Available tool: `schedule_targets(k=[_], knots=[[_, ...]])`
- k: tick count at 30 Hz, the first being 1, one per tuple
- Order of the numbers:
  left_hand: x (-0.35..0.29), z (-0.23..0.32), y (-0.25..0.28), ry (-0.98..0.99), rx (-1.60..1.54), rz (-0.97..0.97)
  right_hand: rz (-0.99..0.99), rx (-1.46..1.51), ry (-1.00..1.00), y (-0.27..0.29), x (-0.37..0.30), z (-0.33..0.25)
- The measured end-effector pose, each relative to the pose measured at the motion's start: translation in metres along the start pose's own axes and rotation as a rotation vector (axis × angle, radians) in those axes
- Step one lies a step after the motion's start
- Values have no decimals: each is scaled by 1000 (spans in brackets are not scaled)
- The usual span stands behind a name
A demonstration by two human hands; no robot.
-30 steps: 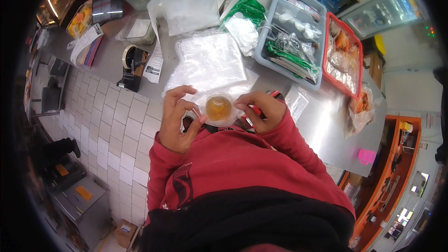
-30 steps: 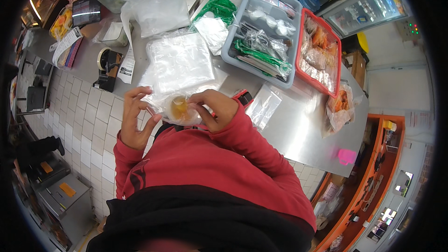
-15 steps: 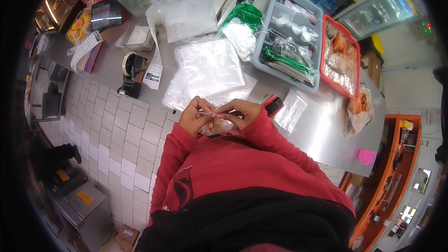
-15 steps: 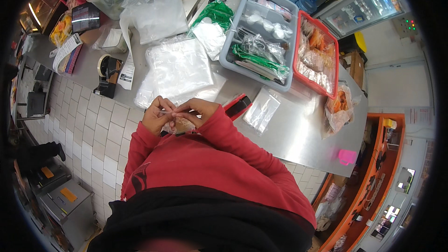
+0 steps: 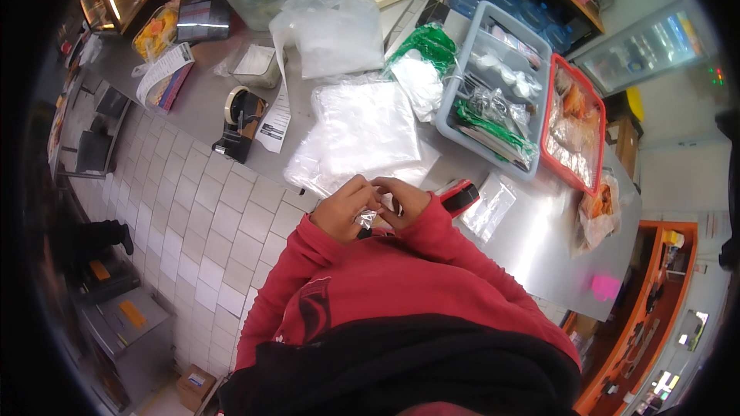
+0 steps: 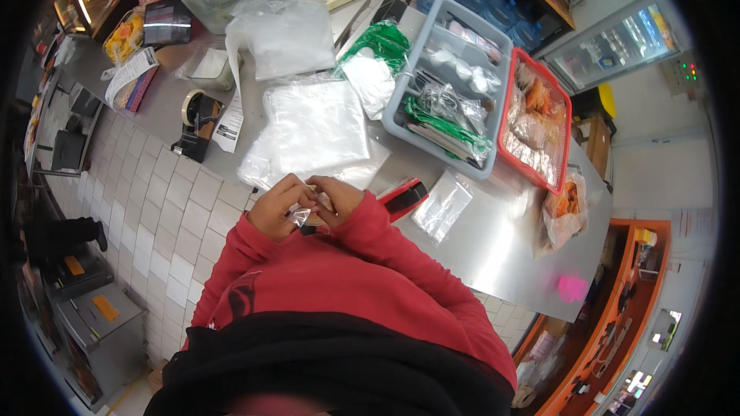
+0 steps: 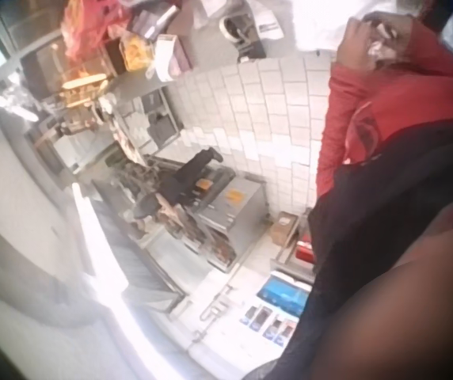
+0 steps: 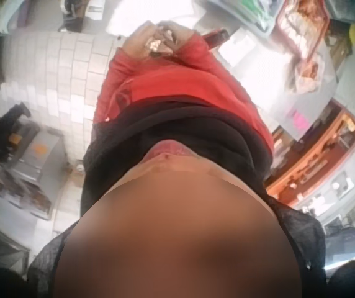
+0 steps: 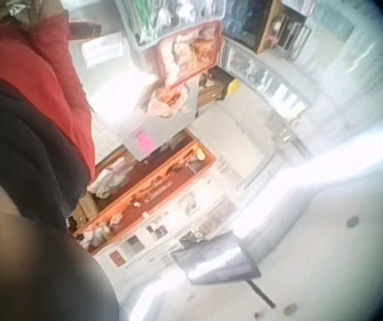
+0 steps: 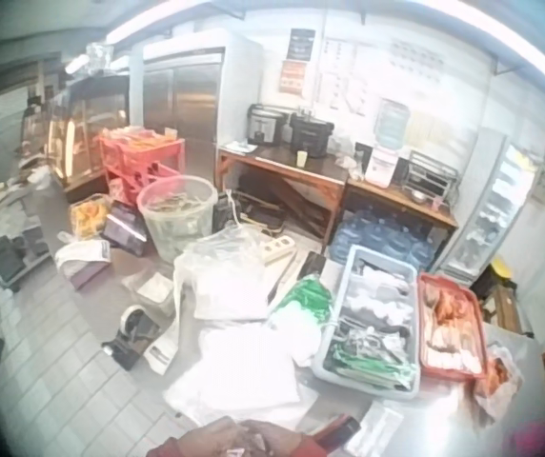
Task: The person reviews a printed receipt, then packs a box of fried chicken and a plastic bag into a larger plastic bag. They then prepare a drink by dispensing tea into a cup, adding ice, sealing the cup, and placing it into a plastic bag. The person handles a receipt, food box, plastic bags, a cup, and ice.
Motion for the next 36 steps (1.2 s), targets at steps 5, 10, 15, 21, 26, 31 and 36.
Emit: schedule_targets(k=[5, 10, 15, 21, 26, 31, 36], knots=[[-4, 5, 1, -4, 379, 154, 91, -248, 132, -9, 26, 12], [-17, 2, 4, -57, 653, 125, -73, 103, -106, 8, 26, 13], [-29, -17, -7, -6, 529, 119, -103, 598, -472, 25, 40, 43], [-56, -24, 12, 259, 244, 123, 53, 560, -642, 20, 49, 45], [-61, -7, 65, 172, 286, 238, -207, 537, -319, 6, 69, -22], [-97, 19, 150, 170, 445, 246, -321, 312, -61, -63, 100, -106], [-166, 33, 238, 276, 496, 373, -485, 250, 90, -174, 150, -174]])
Point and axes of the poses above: each hand's wrist, its own x-axis towards the middle knuckle, its own y-axis out of the back of the hand, z = x × y, the point moved 1 cm from there along x, towards the middle knuckle, and after that the axes turned 13 degrees about -y, right-handed, at the moved point
